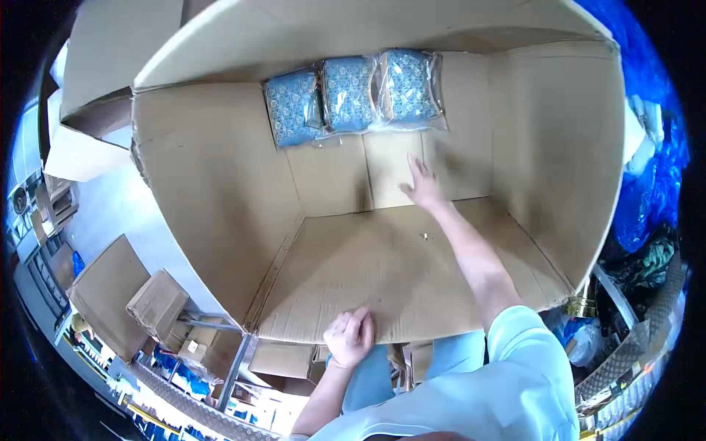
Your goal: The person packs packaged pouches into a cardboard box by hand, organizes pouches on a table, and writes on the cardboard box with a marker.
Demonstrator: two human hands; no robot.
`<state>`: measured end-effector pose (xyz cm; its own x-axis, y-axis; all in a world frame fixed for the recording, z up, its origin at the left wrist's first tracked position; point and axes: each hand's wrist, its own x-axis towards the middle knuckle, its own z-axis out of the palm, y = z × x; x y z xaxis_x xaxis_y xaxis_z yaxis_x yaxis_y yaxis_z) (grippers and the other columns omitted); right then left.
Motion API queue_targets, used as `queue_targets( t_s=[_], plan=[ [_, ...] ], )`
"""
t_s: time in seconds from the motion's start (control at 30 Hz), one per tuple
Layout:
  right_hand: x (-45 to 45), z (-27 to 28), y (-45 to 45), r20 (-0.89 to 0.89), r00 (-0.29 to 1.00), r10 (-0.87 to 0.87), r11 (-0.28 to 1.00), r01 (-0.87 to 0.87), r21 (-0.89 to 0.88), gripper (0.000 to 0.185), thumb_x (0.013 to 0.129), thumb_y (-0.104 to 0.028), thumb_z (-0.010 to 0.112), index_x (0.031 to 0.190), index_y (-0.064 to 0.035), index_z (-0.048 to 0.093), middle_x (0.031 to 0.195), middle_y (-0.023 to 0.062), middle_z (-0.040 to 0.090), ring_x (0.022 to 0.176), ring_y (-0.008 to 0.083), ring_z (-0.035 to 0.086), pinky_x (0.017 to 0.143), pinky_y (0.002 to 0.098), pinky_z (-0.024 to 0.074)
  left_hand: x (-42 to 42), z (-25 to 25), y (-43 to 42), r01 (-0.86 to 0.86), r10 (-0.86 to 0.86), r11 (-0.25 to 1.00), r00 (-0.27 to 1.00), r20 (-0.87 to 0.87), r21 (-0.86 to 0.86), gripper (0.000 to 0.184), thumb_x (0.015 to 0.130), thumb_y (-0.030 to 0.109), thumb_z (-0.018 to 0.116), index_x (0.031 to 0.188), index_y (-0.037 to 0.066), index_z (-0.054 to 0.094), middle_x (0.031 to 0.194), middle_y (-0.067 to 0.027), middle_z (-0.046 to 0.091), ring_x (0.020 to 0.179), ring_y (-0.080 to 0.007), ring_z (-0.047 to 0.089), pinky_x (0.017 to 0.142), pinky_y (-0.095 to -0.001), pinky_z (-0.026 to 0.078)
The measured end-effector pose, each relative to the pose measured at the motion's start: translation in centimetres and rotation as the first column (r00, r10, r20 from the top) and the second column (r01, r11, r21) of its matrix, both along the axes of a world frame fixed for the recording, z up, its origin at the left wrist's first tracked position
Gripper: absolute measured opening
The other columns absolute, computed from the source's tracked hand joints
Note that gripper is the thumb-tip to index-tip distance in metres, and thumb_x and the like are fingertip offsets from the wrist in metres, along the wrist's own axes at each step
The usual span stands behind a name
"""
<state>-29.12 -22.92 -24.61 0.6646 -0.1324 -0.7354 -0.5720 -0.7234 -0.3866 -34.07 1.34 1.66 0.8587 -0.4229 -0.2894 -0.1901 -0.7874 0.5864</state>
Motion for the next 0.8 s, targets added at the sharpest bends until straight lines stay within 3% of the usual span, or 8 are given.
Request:
queue_targets(
  t_s=[0.1,0.2,0.3,0.4,0.53,0.67,0.7,0.8],
  plan=[
    [-6.4,9.2,0.0,-0.494,0.867,0.068,0.981,0.033,0.193,0.070,0.082,-0.044,0.053,0.139,-0.0163,0.023,0.131,0.0184,0.042,0.118,0.0296,0.044,0.096,0.0413,0.0375,-0.5,-0.7,0.2,-0.015,0.018,0.999,0.998,0.062,-0.047,0.015,0.073,0.007,0.061,0.089,0.009,0.060,0.064,-0.0074,0.057,0.054,-0.0232,0.056,0.050,-0.0334,0.047],
    [-11.3,17.8,-1.3,-0.318,0.945,0.079,0.985,-0.026,0.168,0.064,0.082,-0.042,0.053,0.136,-0.0156,0.032,0.118,0.0201,0.053,0.108,0.0320,0.052,0.091,0.0400,0.0420,-1.5,-1.7,0.5,-0.067,0.070,0.995,0.996,-0.049,0.071,0.013,0.077,0.015,0.059,0.089,0.012,0.063,0.066,-0.0072,0.060,0.058,-0.0240,0.059,0.052,-0.0354,0.048],
    [-15.4,25.0,-3.1,-0.093,0.934,-0.345,0.935,0.350,0.050,0.050,0.080,-0.033,0.057,0.125,-0.0117,0.046,0.103,0.0193,0.059,0.096,0.0343,0.057,0.083,0.0404,0.0452,-0.6,-2.1,-0.1,-0.116,0.129,0.988,0.981,-0.142,0.098,0.015,0.081,0.018,0.057,0.090,0.009,0.065,0.075,-0.0119,0.064,0.060,-0.0233,0.062,0.061,-0.0328,0.050],
    [-20.9,31.9,-4.5,0.373,0.778,-0.506,0.825,0.563,-0.054,0.045,0.079,-0.017,0.061,0.120,-0.0058,0.049,0.101,0.0181,0.060,0.093,0.0326,0.057,0.085,0.0386,0.0443,1.8,-1.9,-1.1,0.032,-0.016,0.996,0.984,-0.179,0.087,0.020,0.082,0.018,0.055,0.098,0.007,0.062,0.087,-0.0123,0.064,0.078,-0.0257,0.062,0.071,-0.0339,0.050],
    [-31.2,44.2,-2.8,0.419,0.531,-0.737,0.455,0.847,-0.274,0.049,0.077,-0.013,0.061,0.123,-0.0047,0.045,0.115,0.0200,0.052,0.111,0.0353,0.046,0.095,0.0415,0.0372,5.2,5.0,-4.9,0.329,-0.347,0.938,0.905,-0.247,-0.113,0.021,0.084,0.014,0.056,0.102,0.004,0.060,0.094,-0.0115,0.063,0.079,-0.0206,0.062,0.073,-0.0284,0.049],
    [-41.1,55.6,4.3,0.548,0.567,-0.615,0.127,0.757,-0.640,0.062,0.072,-0.016,0.063,0.128,-0.0101,0.040,0.127,0.0179,0.041,0.124,0.0378,0.030,0.104,0.0468,0.0235,6.6,8.5,-5.3,0.373,-0.488,0.869,0.754,-0.440,-0.326,0.022,0.085,0.011,0.056,0.101,-0.004,0.058,0.090,-0.0097,0.063,0.082,-0.0143,0.058,0.074,-0.0251,0.046],
    [-42.7,57.9,6.6,0.497,0.550,-0.671,0.060,0.709,-0.703,0.063,0.071,-0.016,0.064,0.129,-0.0110,0.039,0.130,0.0177,0.038,0.126,0.0370,0.027,0.104,0.0473,0.0220,7.1,8.5,-5.1,0.401,-0.395,0.908,0.730,-0.558,-0.120,0.021,0.085,0.010,0.055,0.098,-0.006,0.058,0.088,-0.0086,0.061,0.080,-0.0140,0.056,0.073,-0.0252,0.045],
    [-48.0,62.6,12.0,0.468,0.458,-0.756,-0.137,0.589,-0.796,0.068,0.070,-0.020,0.067,0.131,-0.0130,0.037,0.136,0.0179,0.030,0.130,0.0369,0.020,0.105,0.0490,0.0196,9.8,3.0,-2.0,0.510,-0.461,0.853,0.630,-0.625,-0.115,0.019,0.084,0.011,0.056,0.099,-0.001,0.058,0.078,-0.0041,0.058,0.067,-0.0109,0.054,0.058,-0.0235,0.045]
  ],
)
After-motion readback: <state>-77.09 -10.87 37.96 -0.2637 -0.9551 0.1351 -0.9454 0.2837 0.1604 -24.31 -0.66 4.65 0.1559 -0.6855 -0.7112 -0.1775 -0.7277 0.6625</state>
